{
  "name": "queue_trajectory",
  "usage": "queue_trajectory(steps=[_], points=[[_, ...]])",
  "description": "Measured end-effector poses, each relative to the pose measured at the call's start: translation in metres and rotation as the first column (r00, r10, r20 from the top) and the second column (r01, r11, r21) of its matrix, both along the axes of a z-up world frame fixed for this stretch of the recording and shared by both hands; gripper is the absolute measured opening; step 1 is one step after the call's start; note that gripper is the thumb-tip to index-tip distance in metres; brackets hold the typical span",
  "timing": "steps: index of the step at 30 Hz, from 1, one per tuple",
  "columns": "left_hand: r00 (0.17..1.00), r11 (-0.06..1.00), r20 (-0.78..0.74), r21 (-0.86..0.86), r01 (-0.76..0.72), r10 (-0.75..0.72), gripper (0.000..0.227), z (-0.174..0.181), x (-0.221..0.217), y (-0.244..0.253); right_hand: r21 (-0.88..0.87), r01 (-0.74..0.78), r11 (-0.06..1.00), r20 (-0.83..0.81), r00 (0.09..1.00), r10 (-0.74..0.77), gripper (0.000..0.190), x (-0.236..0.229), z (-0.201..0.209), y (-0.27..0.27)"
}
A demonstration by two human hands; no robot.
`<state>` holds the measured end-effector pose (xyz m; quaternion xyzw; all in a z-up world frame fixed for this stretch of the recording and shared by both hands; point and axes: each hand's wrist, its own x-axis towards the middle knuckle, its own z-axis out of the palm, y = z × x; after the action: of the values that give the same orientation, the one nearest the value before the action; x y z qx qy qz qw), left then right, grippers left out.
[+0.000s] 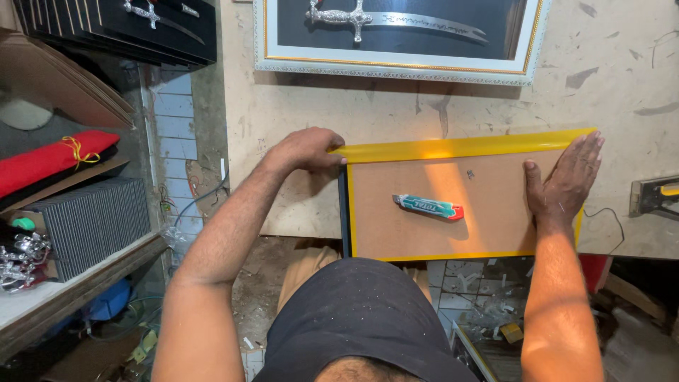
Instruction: The person applies yellow tape to the edges of a rectangular board, cuts the tape with a utility knife, and attaches white corner pieces to the board. The person repeats this process for multiple boards, handling tape, a knife, and corner pieces throughout.
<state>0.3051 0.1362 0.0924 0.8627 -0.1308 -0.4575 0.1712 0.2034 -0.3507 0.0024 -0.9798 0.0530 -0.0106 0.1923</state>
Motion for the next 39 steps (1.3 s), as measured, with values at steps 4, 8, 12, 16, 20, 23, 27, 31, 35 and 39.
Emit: queue_trajectory(steps=[4,8,12,16,20,23,27,31,35,39], points=[[0.999,0.998,-0.008,0.034,-0.044,0.045,0.035,-0.007,-0.001,0.000,0.001,0.016,1.000,-0.013,1.000,-0.016,0.108,-0.001,0.003,0.003],[0.999,0.997,-0.020,0.060,-0.048,0.049,0.036,-0.006,-0.003,-0.005,-0.002,0.015,1.000,0.004,1.000,-0.015,0.106,0.002,0.003,0.000],[0.995,0.990,-0.029,0.107,-0.091,0.094,0.038,-0.004,-0.003,-0.009,-0.005,0.006,1.000,0.018,1.000,-0.006,0.104,-0.002,-0.003,-0.001],[0.983,0.978,-0.075,0.138,-0.157,0.168,0.041,0.000,-0.006,-0.010,-0.005,0.014,1.000,-0.001,1.000,-0.014,0.101,-0.002,0.001,-0.002],[0.987,0.984,-0.042,0.092,-0.150,0.154,0.042,0.002,-0.003,-0.009,-0.102,0.085,0.991,-0.191,0.976,-0.104,0.115,0.011,0.019,0.035],[0.977,0.976,-0.075,0.104,-0.191,0.199,0.043,0.001,-0.005,-0.008,-0.278,-0.030,0.960,-0.458,0.883,-0.105,0.120,0.017,0.032,0.125],[0.975,0.973,-0.086,0.123,-0.194,0.205,0.043,-0.004,-0.005,-0.009,-0.155,-0.374,0.914,-0.552,0.800,0.234,0.136,-0.014,0.045,0.289],[0.988,0.979,-0.030,0.136,-0.149,0.154,0.044,-0.009,-0.002,-0.005,0.010,-0.481,0.877,-0.318,0.830,0.459,0.133,-0.028,0.057,0.344],[0.994,0.990,0.028,0.085,-0.112,0.110,0.043,-0.022,0.000,-0.001,0.028,-0.561,0.827,-0.165,0.814,0.557,0.122,-0.031,0.077,0.287],[0.992,0.996,0.110,0.067,-0.062,0.055,0.041,-0.032,-0.004,0.002,0.083,-0.349,0.933,-0.298,0.885,0.357,0.104,-0.044,0.104,0.216]])
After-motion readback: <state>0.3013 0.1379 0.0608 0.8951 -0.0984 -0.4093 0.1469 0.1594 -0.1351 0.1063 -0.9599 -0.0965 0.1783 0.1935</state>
